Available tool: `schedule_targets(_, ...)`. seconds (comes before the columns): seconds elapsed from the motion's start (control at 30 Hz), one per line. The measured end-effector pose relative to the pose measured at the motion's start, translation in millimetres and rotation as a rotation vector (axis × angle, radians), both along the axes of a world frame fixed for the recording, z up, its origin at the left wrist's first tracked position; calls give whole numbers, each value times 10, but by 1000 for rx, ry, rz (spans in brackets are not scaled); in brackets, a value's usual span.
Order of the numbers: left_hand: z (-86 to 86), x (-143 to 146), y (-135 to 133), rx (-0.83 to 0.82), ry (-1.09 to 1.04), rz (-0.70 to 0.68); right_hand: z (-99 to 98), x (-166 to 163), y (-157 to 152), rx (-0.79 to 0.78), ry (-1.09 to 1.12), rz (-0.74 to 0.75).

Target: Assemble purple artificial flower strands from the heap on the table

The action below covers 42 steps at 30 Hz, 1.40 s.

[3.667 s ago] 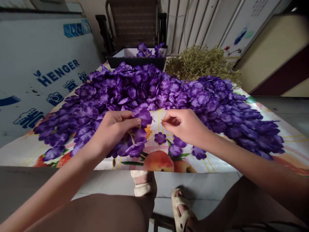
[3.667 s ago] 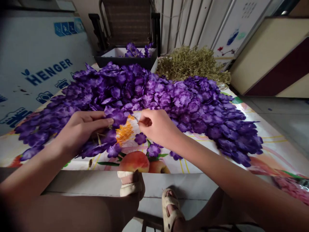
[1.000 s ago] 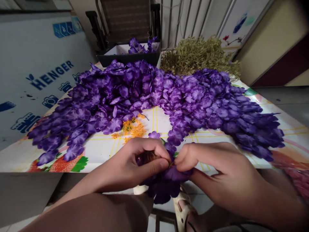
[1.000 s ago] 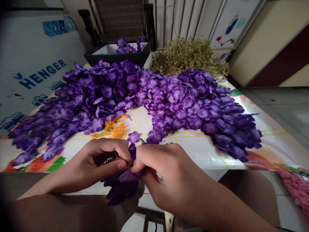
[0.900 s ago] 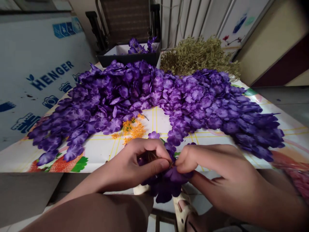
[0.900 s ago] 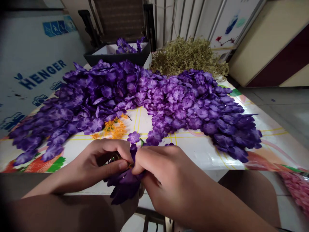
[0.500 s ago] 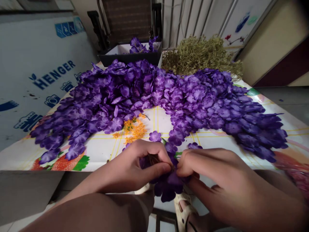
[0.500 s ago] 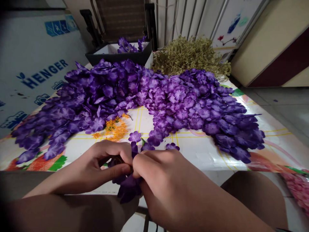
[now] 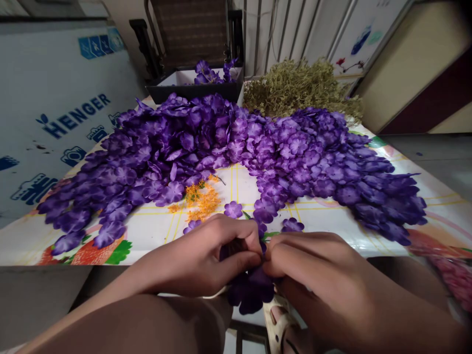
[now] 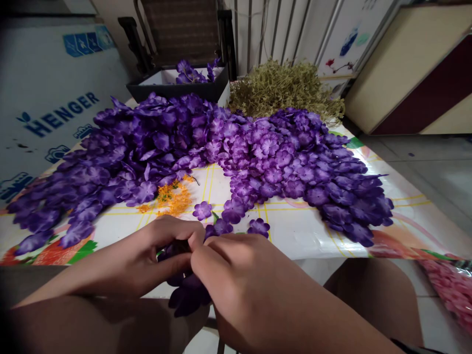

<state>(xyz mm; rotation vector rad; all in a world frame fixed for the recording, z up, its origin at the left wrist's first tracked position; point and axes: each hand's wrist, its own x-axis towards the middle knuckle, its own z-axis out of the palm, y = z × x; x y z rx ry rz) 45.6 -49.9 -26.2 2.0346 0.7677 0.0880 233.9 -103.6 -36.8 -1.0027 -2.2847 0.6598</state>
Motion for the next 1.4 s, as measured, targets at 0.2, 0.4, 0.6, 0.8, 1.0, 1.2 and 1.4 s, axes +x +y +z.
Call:
schedule_targets(0.2,-20,-17,-2,-44,-4,2,-5,-1,20,-49,-20,40)
schedule_targets(0.4,-69,-45,-20,-223,-120,109,88,-12,65,44,-43,40)
schedule_targets(0.6,-142,-19,-21,-363,-428,452,-33,-11,169,-31,298,-262)
schedule_targets(0.8,-232,-6,-11,-475,-524,476,-78,-31,204,98,280,-238)
schedule_targets(1.0,-276,9,-21,-556,-583,488,-102,-43,190,103,336,-226)
schedule_targets(1.2,-302,30,-18,-574,-622,489,-154,-41,207,186,333,-215)
schedule_targets(1.4,-283,57,-32,-575,-581,499,-102,-57,183,-62,442,-262)
